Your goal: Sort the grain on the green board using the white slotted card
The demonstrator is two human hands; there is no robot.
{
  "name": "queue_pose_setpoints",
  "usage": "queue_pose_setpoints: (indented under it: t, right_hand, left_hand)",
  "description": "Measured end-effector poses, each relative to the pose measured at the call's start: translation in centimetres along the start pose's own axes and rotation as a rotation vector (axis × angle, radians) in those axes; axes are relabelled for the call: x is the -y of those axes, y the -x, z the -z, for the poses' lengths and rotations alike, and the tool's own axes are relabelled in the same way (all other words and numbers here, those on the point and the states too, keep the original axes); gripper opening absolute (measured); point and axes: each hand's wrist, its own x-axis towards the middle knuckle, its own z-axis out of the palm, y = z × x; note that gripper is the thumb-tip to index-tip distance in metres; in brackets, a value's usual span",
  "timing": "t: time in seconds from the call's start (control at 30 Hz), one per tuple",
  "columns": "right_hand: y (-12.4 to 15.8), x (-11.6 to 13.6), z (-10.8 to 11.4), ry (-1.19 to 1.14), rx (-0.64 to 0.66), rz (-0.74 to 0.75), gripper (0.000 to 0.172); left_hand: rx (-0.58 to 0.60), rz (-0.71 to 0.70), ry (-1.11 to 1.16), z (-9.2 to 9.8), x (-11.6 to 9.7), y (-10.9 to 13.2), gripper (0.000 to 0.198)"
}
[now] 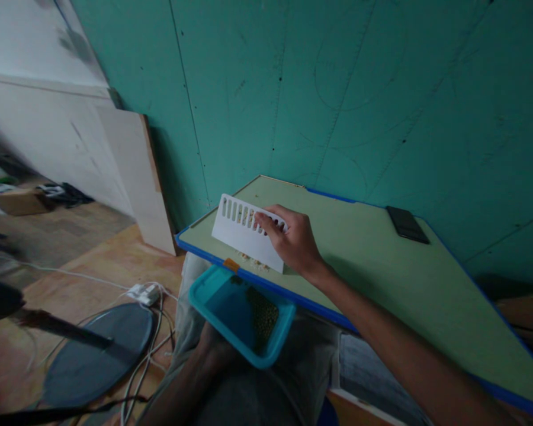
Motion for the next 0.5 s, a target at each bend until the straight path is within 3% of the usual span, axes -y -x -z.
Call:
queue_pose_setpoints:
  t: [0.2,0.5]
  right_hand:
    - [0.06,0.08,-0.02,-0.002,0.007,0.006,0.061]
    - [0.12,0.07,-0.22,-0.017,0.02,0.027,0.05]
  left_hand:
    - [-0.018,0.02,0.026,-0.48,0.04,-0.05,0.034]
    - [0.144,-0.012,0.003,-0.64,-0.06,0.1,0.027]
